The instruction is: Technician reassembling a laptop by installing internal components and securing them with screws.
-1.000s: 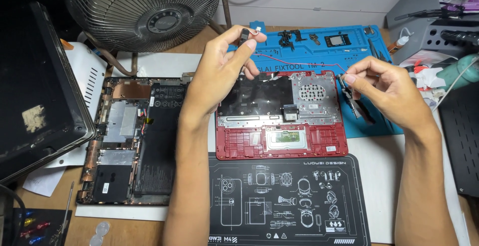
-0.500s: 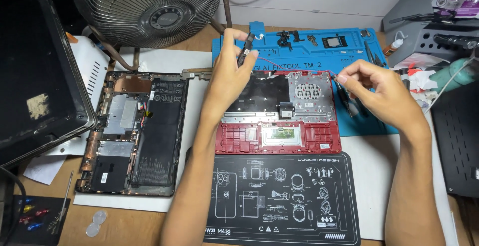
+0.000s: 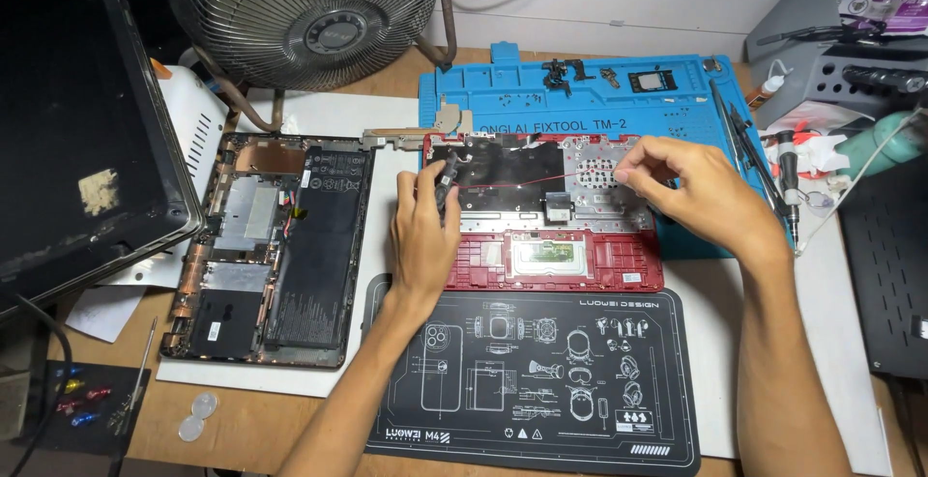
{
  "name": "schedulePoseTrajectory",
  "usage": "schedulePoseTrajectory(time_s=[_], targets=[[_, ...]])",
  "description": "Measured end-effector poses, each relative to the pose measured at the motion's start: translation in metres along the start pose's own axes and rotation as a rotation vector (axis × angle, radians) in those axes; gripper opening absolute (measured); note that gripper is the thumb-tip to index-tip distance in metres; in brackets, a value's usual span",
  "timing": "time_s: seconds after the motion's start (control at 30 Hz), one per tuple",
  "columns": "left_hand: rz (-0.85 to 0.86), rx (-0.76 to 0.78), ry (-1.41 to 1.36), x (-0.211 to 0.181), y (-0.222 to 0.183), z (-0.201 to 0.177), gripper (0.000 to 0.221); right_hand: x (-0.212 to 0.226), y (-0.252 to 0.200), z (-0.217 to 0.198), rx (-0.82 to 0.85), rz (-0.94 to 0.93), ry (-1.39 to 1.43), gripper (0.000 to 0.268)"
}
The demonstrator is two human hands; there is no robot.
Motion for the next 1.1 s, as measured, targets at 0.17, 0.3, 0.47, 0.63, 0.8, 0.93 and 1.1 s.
schedulePoseTrajectory(time_s=[0.17,0.3,0.47,0.63,0.8,0.93,1.1], targets=[[-0.010,0.011,0.097,0.000,-0.017,0.001,0.041,-0.004,0.003,0.006,0.044,0.031,-0.023,0.017],[0.013,0.016,0.224,-0.002,-0.021,0.003,0.041,-0.008,0.005,0.008,0.078,0.038,-0.029,0.015],[0.024,0.012,0.241,0.000,-0.020,-0.002,0.036,-0.005,-0.002,-0.015,-0.045,0.121,0.015,0.020],[0.037,0.013,0.362,-0.001,-0.022,-0.003,0.040,-0.031,-0.018,-0.051,-0.240,0.262,-0.036,0.019],[0.136,-0.032,0.358,-0.011,-0.025,-0.004,0.048,-0.067,-0.021,-0.063,-0.258,0.403,-0.133,0.011],[0.296,-0.037,0.272,-0.024,-0.029,-0.002,0.053,-0.073,-0.018,-0.055,-0.263,0.488,-0.116,0.007],[0.542,0.018,0.136,-0.029,-0.036,0.003,0.038,-0.105,-0.016,-0.052,-0.166,0.726,-0.342,0.030]])
Point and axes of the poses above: each hand's wrist, its own y-axis towards the middle knuckle, its own z-axis out of the palm, x = y × z, the point moved 3 cm from there along y, towards the middle knuckle, and after that the axes turned 10 degrees about y, right-handed, at the moved point
